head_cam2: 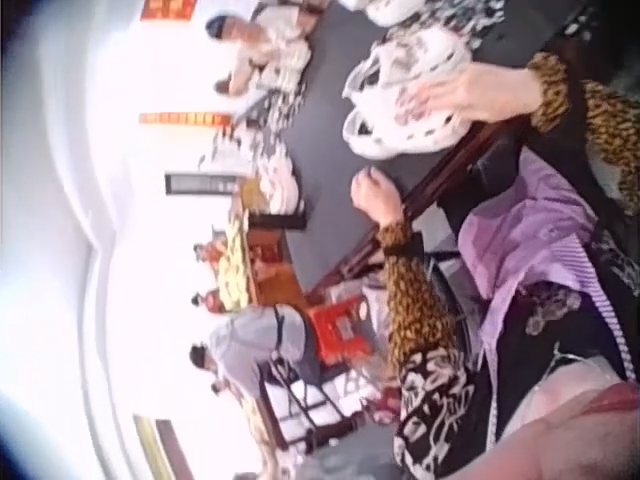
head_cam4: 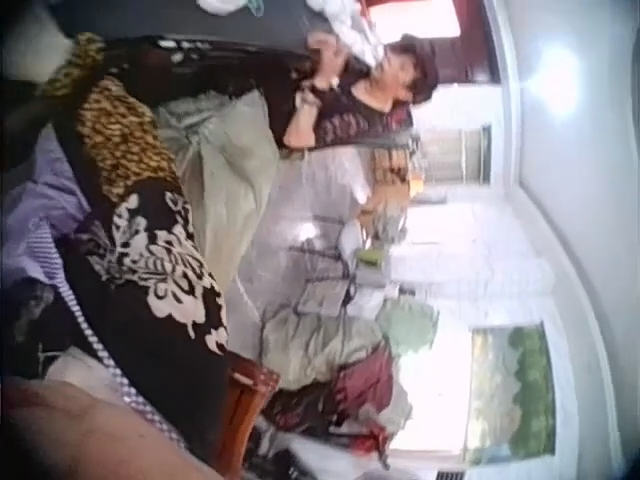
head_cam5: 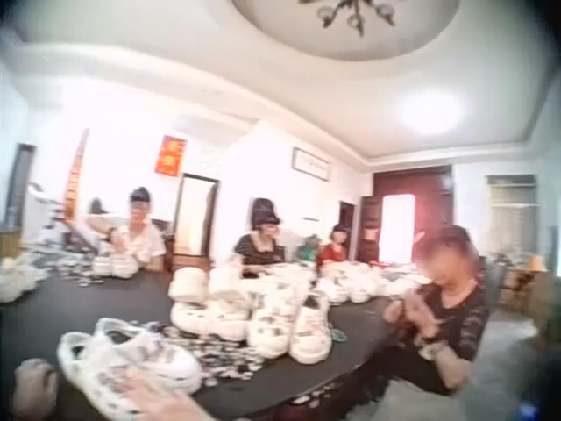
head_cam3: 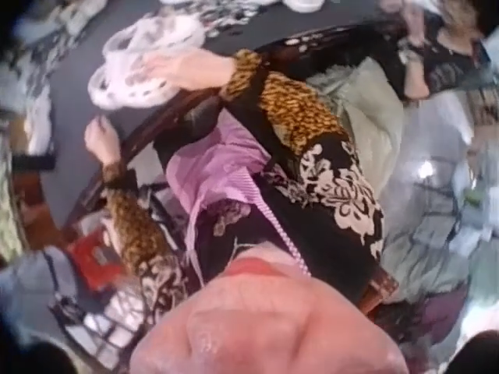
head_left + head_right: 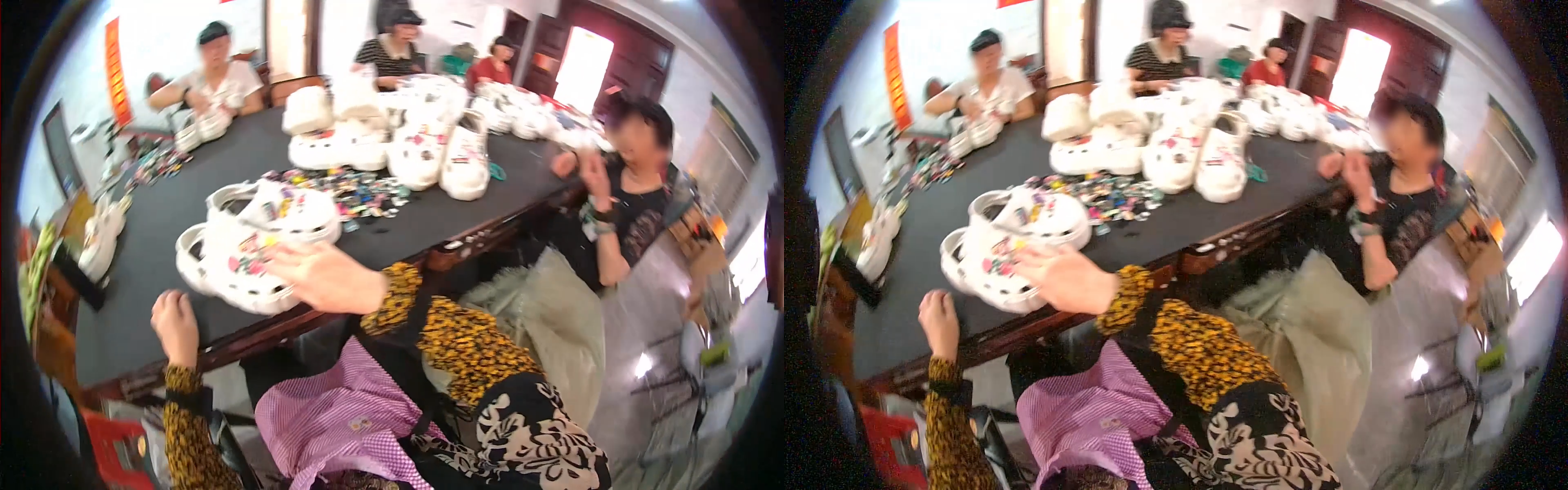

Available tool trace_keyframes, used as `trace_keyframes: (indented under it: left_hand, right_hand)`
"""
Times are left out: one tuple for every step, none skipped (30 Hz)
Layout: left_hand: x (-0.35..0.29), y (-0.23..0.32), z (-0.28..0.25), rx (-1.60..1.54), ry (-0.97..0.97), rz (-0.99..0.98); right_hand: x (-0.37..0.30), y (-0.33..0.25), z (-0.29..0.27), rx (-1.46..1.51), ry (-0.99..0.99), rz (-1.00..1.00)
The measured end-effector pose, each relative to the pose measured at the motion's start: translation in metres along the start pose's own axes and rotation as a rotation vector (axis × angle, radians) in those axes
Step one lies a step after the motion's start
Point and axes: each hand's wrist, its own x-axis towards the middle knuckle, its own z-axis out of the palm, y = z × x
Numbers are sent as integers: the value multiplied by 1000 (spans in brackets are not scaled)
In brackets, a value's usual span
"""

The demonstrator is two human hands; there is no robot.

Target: Unpacking clogs from protective packaging and pressing colorful cartoon charms into the ventilation holes.

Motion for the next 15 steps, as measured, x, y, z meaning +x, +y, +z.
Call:
trace_keyframes:
  left_hand:
    - [0, 2, -1, 14, -3, -30]
    - [-4, -5, -2, 22, 2, -29]
    - [-8, -8, 0, 34, 22, -38]
    - [-11, -10, -2, 41, 11, -62]
    - [-12, -8, 0, 38, -4, -80]
    - [-13, -8, 4, 34, -11, -83]
    - [-14, -9, -2, 43, -13, -90]
    - [-14, -9, -8, 57, -1, -84]
    - [-15, -11, -10, 68, -2, -83]
    - [-14, -8, -9, 66, -4, -84]
    - [-12, -6, -9, 64, -6, -84]
    - [-12, -5, -9, 70, -10, -84]
    - [-11, -5, -7, 67, -9, -79]
    - [-11, -3, -5, 70, -19, -80]
    - [-8, 0, -3, 63, -26, -69]
  right_hand:
    - [0, 1, 1, 19, 5, -8]
    - [5, -4, -6, 39, -43, -2]
    - [7, -5, -7, 99, -56, 4]
    - [10, -4, -5, 122, -47, -11]
    - [11, -2, -5, 138, -41, -14]
    - [13, 3, -7, 179, -95, -4]
    - [22, 5, -12, 225, -143, -5]
    - [29, 13, -8, 273, -100, -10]
    - [41, 12, -19, 311, -123, 51]
    - [47, 22, -19, 292, -54, 35]
    - [54, 31, -18, 273, 15, 22]
    - [63, 34, -20, 287, 9, 55]
    - [69, 39, -24, 292, 6, 96]
    - [75, 49, -19, 226, -35, 78]
    - [80, 51, -19, 210, -28, 94]
